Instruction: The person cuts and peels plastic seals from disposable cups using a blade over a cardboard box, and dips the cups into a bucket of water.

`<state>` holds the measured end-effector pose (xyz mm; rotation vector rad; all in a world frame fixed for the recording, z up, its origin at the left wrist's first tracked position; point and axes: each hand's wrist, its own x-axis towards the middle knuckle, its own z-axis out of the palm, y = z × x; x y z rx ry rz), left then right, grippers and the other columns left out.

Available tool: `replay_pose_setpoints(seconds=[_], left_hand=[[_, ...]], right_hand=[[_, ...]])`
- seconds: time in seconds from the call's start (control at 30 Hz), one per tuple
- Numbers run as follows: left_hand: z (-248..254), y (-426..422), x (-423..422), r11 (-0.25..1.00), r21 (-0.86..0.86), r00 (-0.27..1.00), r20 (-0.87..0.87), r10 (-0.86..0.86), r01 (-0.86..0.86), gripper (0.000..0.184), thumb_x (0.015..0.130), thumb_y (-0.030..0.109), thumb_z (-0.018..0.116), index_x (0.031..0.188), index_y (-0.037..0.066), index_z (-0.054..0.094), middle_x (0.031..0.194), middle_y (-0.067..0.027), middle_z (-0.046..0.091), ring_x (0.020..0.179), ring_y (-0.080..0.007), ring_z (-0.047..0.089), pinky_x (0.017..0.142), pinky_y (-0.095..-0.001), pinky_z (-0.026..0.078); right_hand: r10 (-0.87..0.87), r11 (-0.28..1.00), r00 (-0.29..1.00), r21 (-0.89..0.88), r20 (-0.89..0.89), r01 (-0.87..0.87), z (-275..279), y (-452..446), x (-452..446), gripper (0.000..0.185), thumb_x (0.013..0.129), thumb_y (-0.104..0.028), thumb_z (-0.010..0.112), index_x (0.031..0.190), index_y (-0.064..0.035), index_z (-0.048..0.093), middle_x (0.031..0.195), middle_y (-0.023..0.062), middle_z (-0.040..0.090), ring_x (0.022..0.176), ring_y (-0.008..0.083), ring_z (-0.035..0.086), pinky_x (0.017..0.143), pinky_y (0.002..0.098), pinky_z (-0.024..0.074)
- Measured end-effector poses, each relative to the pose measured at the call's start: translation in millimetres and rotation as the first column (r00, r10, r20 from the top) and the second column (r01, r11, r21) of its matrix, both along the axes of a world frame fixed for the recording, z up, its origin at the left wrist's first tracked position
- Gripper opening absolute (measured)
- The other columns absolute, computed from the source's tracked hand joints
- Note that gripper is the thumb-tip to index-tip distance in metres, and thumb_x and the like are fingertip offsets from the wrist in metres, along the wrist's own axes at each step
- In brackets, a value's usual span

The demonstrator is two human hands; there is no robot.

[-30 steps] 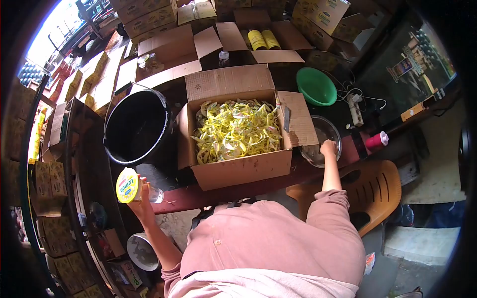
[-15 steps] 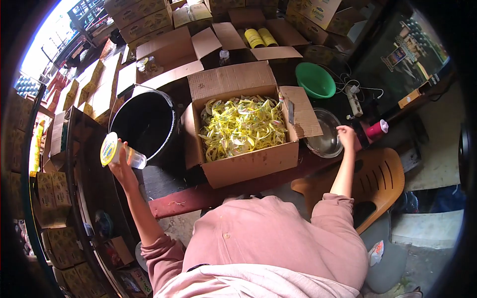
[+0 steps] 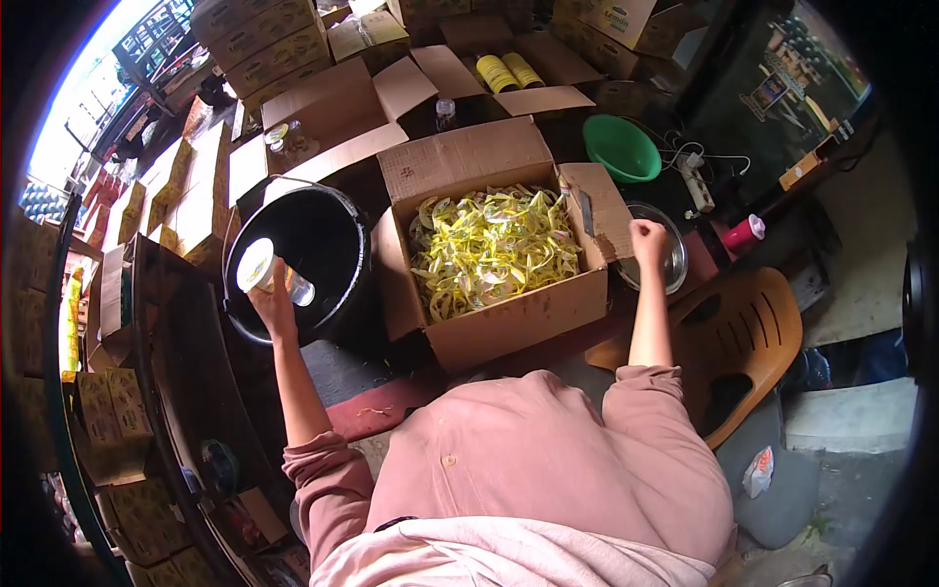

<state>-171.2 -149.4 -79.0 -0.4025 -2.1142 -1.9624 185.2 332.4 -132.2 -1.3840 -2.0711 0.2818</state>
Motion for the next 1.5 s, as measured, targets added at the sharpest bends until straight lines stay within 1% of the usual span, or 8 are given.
replay_pose_setpoints(seconds=[0.23, 0.53, 0.7, 0.8, 0.9, 1.07, 1.3, 1.5], left_hand=[[-10.5, -4.3, -7.6, 0.996, 0.060, 0.996, 0.050, -0.071, 0.068, 0.034, 0.077, 0.014, 0.067, 0.104, 0.000, 0.052, 0.094, -0.0056, 0.058, 0.084, -0.0118, 0.055, 0.075, -0.0252, 0.044], [0.7, 1.8, 6.4, 0.997, 0.028, 0.997, 0.011, -0.078, 0.078, 0.035, 0.076, 0.010, 0.068, 0.105, -0.001, 0.051, 0.094, -0.0068, 0.059, 0.081, -0.0114, 0.056, 0.073, -0.0245, 0.045], [2.8, 4.5, 11.3, 0.989, -0.027, 0.989, -0.025, -0.147, 0.146, 0.045, 0.070, 0.001, 0.070, 0.108, -0.001, 0.046, 0.097, -0.0079, 0.059, 0.088, -0.0136, 0.057, 0.080, -0.0254, 0.045], [2.0, 6.6, 11.6, 0.977, -0.075, 0.977, -0.063, -0.202, 0.197, 0.051, 0.067, 0.001, 0.071, 0.110, 0.000, 0.043, 0.099, -0.0089, 0.058, 0.090, -0.0144, 0.057, 0.080, -0.0258, 0.045], [9.6, 9.3, 18.1, 0.969, -0.031, 0.968, -0.044, -0.246, 0.245, 0.049, 0.066, -0.001, 0.070, 0.107, 0.001, 0.045, 0.097, -0.0077, 0.059, 0.089, -0.0150, 0.057, 0.081, -0.0263, 0.046], [13.7, 6.2, 18.0, 0.968, -0.155, 0.968, -0.127, -0.218, 0.198, 0.052, 0.059, 0.000, 0.070, 0.106, 0.000, 0.047, 0.094, -0.0086, 0.059, 0.087, -0.0176, 0.059, 0.080, -0.0268, 0.046], [16.6, 3.1, 17.1, 0.946, -0.082, 0.945, -0.072, -0.320, 0.314, 0.049, 0.058, 0.001, 0.066, 0.104, 0.002, 0.051, 0.097, -0.0085, 0.058, 0.090, -0.0193, 0.057, 0.081, -0.0291, 0.045], [24.3, 1.9, 19.4, 0.932, -0.014, 0.932, -0.031, -0.361, 0.361, 0.050, 0.056, 0.001, 0.064, 0.105, 0.003, 0.051, 0.098, -0.0078, 0.058, 0.091, -0.0179, 0.057, 0.082, -0.0289, 0.045]], right_hand=[[-0.061, 0.974, 0.963, -0.197, 0.262, 0.115, -14.9, -24.4, -73.5, 0.016, 0.069, -0.035, 0.067, 0.070, -0.0189, 0.068, 0.078, 0.0040, 0.066, 0.082, 0.0268, 0.061, 0.076, 0.0449, 0.0420], [-0.153, 0.973, 0.897, -0.097, 0.414, 0.210, 8.9, -48.9, -88.2, 0.011, 0.067, -0.030, 0.067, 0.072, -0.0202, 0.068, 0.083, 0.0069, 0.065, 0.085, 0.0274, 0.060, 0.083, 0.0435, 0.0388], [-0.110, 0.981, 0.962, -0.129, 0.252, 0.146, 5.3, -56.7, -94.7, 0.013, 0.068, -0.026, 0.066, 0.067, -0.0137, 0.063, 0.072, 0.0055, 0.065, 0.074, 0.0264, 0.062, 0.071, 0.0430, 0.0437], [0.183, 0.983, 0.965, 0.023, -0.188, -0.182, 2.6, -79.5, -113.7, 0.017, 0.070, -0.014, 0.067, 0.085, -0.0105, 0.060, 0.064, 0.0055, 0.063, 0.059, 0.0217, 0.061, 0.057, 0.0327, 0.0462], [0.482, 0.846, 0.779, -0.018, -0.402, -0.532, 61.7, -154.6, -159.4, 0.028, 0.073, -0.004, 0.064, 0.101, -0.0067, 0.060, 0.069, 0.0064, 0.063, 0.063, 0.0156, 0.060, 0.060, 0.0288, 0.0468], [0.886, 0.396, 0.349, 0.107, -0.305, -0.912, 124.8, -259.9, -220.6, 0.033, 0.074, 0.001, 0.058, 0.105, -0.0080, 0.060, 0.073, 0.0069, 0.058, 0.064, 0.0187, 0.056, 0.062, 0.0306, 0.0440], [0.999, -0.022, -0.009, 0.265, 0.050, -0.964, 152.6, -310.4, -267.6, 0.030, 0.072, 0.001, 0.055, 0.099, -0.0109, 0.064, 0.072, 0.0051, 0.052, 0.068, 0.0198, 0.053, 0.072, 0.0313, 0.0378], [0.987, -0.119, -0.087, 0.263, 0.131, -0.957, 158.0, -308.9, -282.7, 0.032, 0.071, 0.002, 0.053, 0.096, -0.0132, 0.066, 0.073, 0.0056, 0.052, 0.068, 0.0193, 0.053, 0.074, 0.0309, 0.0384]])
